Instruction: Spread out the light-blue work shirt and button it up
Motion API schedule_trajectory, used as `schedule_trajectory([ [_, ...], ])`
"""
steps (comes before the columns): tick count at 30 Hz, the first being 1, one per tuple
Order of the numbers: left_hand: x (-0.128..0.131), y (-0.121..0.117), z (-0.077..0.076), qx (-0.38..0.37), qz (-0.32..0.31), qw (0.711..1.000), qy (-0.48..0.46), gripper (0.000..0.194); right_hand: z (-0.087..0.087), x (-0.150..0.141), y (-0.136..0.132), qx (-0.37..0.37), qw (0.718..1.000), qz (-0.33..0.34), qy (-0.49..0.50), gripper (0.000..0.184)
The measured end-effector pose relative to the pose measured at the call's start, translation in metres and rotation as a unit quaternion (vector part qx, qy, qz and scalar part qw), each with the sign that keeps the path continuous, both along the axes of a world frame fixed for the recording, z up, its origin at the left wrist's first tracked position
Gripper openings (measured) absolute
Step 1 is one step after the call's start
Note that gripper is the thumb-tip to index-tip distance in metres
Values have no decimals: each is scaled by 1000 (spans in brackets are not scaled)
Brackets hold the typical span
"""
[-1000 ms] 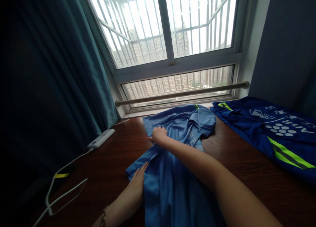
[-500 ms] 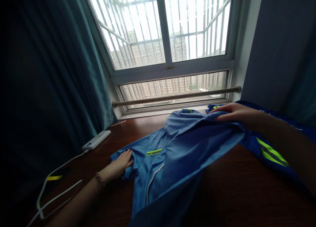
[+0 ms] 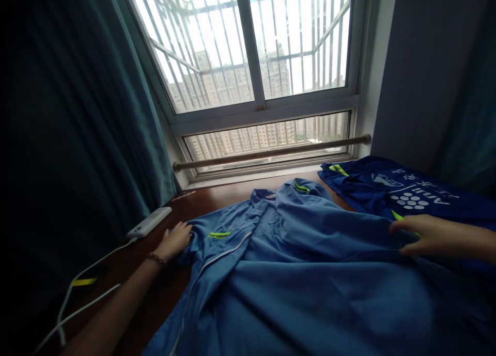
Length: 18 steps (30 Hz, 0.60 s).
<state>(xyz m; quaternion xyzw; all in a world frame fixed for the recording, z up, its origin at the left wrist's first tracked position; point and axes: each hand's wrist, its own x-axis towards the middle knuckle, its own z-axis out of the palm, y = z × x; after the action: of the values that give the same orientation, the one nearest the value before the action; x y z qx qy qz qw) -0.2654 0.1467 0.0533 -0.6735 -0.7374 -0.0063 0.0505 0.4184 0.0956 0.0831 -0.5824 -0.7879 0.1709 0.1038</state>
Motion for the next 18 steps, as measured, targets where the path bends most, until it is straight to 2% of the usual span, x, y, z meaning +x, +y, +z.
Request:
schedule_trajectory([
  [2,27,-3,6,35,-54,998,-6,34,12,-70,0,13,998,58,-1,42],
  [4,61,-9,8,34,-111,993,-24,39,16,-132,0,-2,996,89,-24,59],
  [6,96,-15,4,8,-218,971,-101,49,10,-175,3,4,993,85,-80,70],
  [7,111,-17,0,-19,-256,958,-126,51,5,-189,5,9,991,82,-105,72],
  [8,123,-17,-5,-39,-269,953,-134,54,-1,-197,9,14,989,81,-122,73],
  [10,138,-9,-17,-41,-250,960,-121,59,-13,-201,18,22,988,84,-130,73],
  [13,143,22,-32,-18,-204,975,-92,62,-23,-184,34,53,988,74,-122,79],
  [18,132,92,-35,-24,-159,984,-74,61,-33,-128,53,134,976,-39,-166,94],
])
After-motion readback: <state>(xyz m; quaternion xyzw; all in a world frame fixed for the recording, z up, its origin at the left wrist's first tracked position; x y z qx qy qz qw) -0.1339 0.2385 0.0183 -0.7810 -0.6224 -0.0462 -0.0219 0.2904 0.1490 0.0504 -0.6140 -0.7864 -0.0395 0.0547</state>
